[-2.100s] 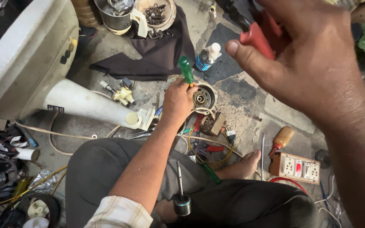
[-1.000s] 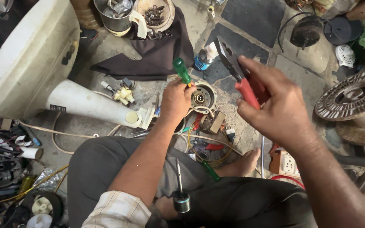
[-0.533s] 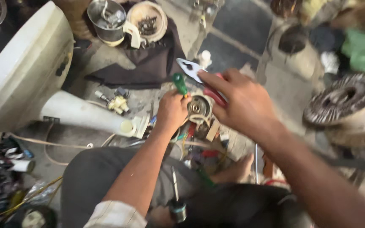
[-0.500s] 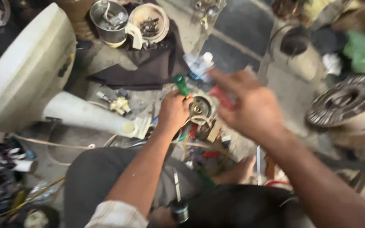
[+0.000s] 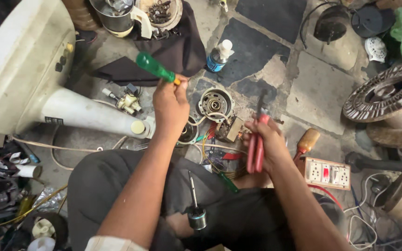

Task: The person is repairing a small electrical component, likely a fan motor, using a screwdriver and pliers. They are seated on the floor in a cluttered workshop, manipulating wires and small parts within the motor housing.

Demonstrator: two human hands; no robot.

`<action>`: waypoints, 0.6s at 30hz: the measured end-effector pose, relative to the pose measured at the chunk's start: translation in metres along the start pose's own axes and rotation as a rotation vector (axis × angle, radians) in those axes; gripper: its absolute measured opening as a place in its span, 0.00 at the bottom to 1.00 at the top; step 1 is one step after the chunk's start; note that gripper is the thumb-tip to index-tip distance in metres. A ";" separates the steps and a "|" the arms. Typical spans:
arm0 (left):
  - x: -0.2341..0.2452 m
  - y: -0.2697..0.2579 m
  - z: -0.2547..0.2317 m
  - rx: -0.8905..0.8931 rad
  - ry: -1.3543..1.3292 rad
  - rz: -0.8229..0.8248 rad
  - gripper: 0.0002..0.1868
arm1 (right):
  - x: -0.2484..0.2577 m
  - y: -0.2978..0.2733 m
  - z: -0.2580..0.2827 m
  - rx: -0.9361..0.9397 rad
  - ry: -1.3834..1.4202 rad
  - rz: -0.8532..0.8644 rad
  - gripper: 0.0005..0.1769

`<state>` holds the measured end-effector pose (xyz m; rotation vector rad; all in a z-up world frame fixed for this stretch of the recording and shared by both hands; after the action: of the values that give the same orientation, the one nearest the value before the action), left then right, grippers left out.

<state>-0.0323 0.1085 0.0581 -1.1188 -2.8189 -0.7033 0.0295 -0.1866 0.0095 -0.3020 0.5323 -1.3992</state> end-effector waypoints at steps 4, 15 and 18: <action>-0.007 -0.008 -0.004 0.052 -0.021 0.099 0.12 | -0.035 0.033 -0.007 -0.006 -0.038 0.117 0.22; -0.027 -0.006 -0.015 0.186 -0.316 0.199 0.15 | -0.066 0.051 0.007 0.094 -0.102 0.108 0.22; -0.028 -0.019 -0.050 -0.030 -0.145 0.274 0.10 | -0.063 0.053 0.004 0.104 -0.076 0.137 0.24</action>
<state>-0.0309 0.0577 0.0901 -1.5816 -2.6927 -0.6674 0.0709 -0.1164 -0.0029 -0.2293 0.4083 -1.2731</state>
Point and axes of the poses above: each hand's wrist, its own y-axis towards the middle knuckle, its own x-axis out of the back of the hand, z = x × y, the point moved 8 cm from there along y, towards the middle knuckle, and after that the axes turned 2 degrees about x, right-handed, at the moved point
